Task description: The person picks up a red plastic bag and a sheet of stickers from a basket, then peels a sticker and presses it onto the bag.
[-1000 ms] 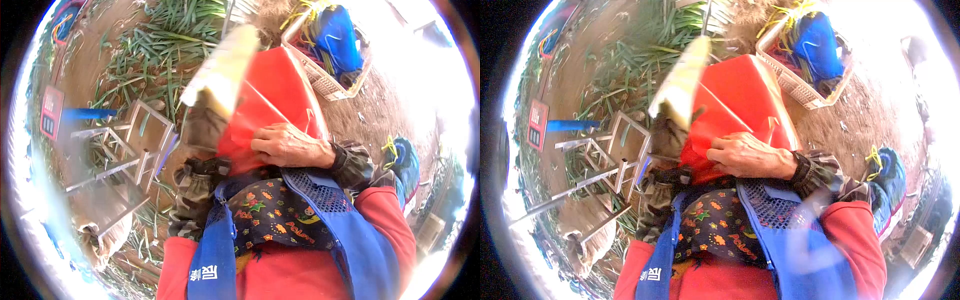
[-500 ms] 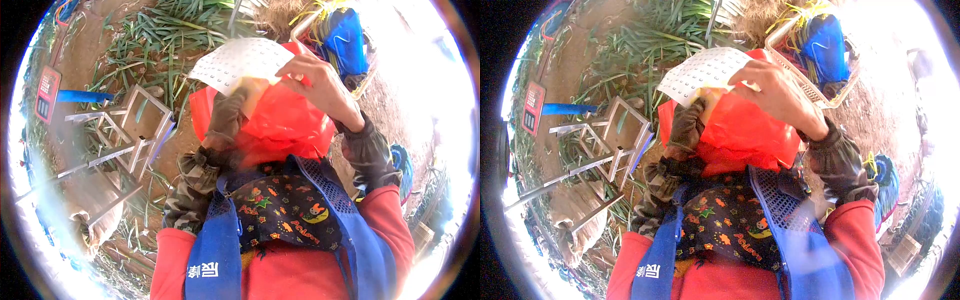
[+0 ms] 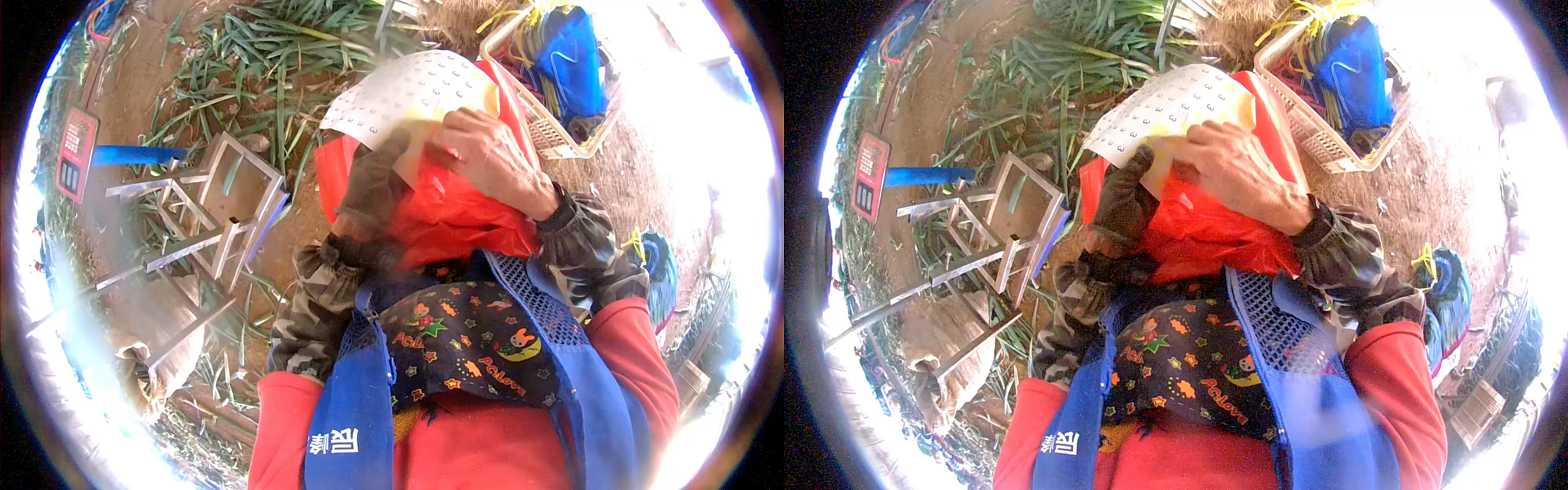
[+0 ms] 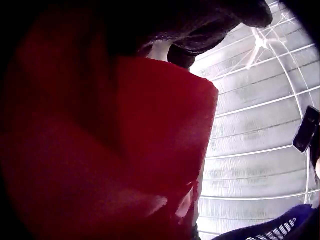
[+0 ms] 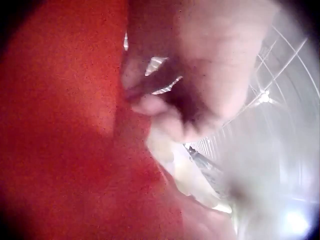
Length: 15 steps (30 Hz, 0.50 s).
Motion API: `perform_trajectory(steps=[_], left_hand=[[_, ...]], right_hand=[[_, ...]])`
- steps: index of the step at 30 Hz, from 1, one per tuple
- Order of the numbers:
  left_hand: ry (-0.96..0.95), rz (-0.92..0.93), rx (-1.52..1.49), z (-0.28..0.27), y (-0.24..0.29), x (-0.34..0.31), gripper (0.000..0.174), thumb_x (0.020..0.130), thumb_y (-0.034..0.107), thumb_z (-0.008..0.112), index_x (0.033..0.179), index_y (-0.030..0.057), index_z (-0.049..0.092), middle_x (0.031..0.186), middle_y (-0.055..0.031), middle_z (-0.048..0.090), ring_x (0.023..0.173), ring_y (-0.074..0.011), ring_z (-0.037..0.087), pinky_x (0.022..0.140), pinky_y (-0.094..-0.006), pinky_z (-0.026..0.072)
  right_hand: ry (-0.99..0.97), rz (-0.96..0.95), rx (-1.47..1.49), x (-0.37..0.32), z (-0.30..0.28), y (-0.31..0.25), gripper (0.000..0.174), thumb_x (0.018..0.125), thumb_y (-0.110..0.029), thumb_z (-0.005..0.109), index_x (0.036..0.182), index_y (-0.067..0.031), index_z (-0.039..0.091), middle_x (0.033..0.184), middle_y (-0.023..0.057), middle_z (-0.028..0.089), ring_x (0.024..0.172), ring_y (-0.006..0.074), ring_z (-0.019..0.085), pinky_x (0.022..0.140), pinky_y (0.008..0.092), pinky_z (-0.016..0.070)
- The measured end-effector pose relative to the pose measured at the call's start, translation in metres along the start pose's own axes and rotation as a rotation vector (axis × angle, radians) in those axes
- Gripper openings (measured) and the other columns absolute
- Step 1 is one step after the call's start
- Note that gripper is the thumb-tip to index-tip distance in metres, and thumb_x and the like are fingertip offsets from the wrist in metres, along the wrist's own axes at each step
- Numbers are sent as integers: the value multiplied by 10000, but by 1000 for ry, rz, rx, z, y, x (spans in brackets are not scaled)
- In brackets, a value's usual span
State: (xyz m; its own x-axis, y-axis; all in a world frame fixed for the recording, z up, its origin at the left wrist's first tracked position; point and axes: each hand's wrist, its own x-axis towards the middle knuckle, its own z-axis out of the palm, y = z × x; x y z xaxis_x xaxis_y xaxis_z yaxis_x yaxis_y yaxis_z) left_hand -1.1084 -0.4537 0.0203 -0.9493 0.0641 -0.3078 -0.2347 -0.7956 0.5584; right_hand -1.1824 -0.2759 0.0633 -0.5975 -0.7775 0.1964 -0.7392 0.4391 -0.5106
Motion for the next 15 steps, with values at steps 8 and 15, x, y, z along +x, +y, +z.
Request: perform_trajectory(steps=[8, 15], left_hand=[[261, 77, 549, 14, -3, 4, 283, 966, 189, 583, 1178, 3, 610, 1048, -40, 659, 914, -120, 626, 776, -280, 521], [305, 55, 384, 22, -4, 2, 315, 939, 171, 639, 1198, -5, 601, 1085, -80, 673, 933, -175, 662, 762, -302, 549]], right_hand=[[-187, -61, 309, -8, 0, -13, 160, 782, -79, 616, 935, -66, 662, 856, 150, 636, 818, 343, 636, 715, 424, 520], [135, 320, 149, 2, -10, 5, 157, 859, -173, 687, 970, -75, 635, 711, 47, 596, 607, 156, 552, 599, 302, 464]])
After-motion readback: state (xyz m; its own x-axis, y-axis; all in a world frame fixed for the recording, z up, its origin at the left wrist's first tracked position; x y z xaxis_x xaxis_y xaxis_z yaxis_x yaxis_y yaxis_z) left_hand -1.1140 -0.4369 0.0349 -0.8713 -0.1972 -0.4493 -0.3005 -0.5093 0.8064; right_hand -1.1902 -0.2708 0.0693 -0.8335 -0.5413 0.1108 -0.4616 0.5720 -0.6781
